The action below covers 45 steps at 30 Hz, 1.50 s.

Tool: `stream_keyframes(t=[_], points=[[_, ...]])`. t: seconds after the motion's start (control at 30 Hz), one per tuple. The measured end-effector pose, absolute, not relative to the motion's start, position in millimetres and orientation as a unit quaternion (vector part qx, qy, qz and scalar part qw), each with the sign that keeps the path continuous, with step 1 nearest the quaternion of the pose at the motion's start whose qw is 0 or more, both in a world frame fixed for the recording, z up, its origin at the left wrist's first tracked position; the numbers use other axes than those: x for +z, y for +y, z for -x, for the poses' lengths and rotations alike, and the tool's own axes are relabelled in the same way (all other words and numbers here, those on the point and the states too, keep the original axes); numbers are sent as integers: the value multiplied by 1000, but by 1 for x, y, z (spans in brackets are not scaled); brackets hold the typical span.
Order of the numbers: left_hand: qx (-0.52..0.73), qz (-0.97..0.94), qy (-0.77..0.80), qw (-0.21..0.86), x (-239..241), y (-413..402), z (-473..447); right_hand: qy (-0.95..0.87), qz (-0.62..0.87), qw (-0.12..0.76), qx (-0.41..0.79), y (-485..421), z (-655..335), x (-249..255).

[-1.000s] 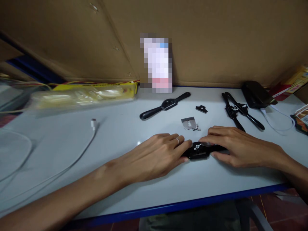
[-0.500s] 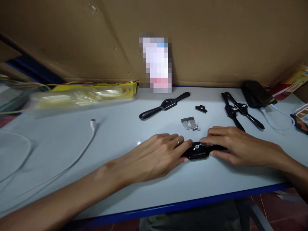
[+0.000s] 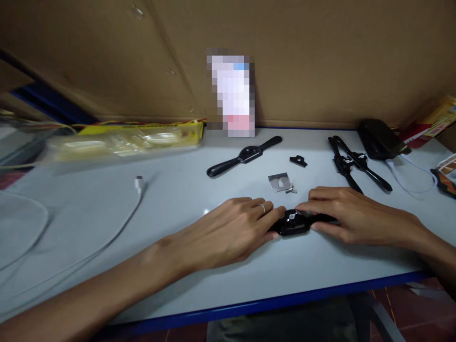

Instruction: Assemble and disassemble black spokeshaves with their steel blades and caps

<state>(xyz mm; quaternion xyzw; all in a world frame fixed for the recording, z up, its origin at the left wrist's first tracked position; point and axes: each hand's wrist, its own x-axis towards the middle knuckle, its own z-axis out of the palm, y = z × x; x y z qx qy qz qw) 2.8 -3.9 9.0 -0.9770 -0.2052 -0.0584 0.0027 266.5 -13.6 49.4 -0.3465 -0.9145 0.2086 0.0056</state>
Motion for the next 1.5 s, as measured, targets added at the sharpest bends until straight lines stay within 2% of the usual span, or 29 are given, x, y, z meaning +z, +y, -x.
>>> stream_keyframes(t=[1.07, 1.3, 1.5], points=[[-65, 976, -207, -7, 6, -4, -1, -912, 353, 16, 209, -14, -269, 46], [-76, 976, -206, -6, 4, -3, -1, -913, 336, 122, 195, -17, -264, 45], [-73, 976, -205, -6, 6, -4, -2, -917, 323, 140, 191, -18, -260, 39]])
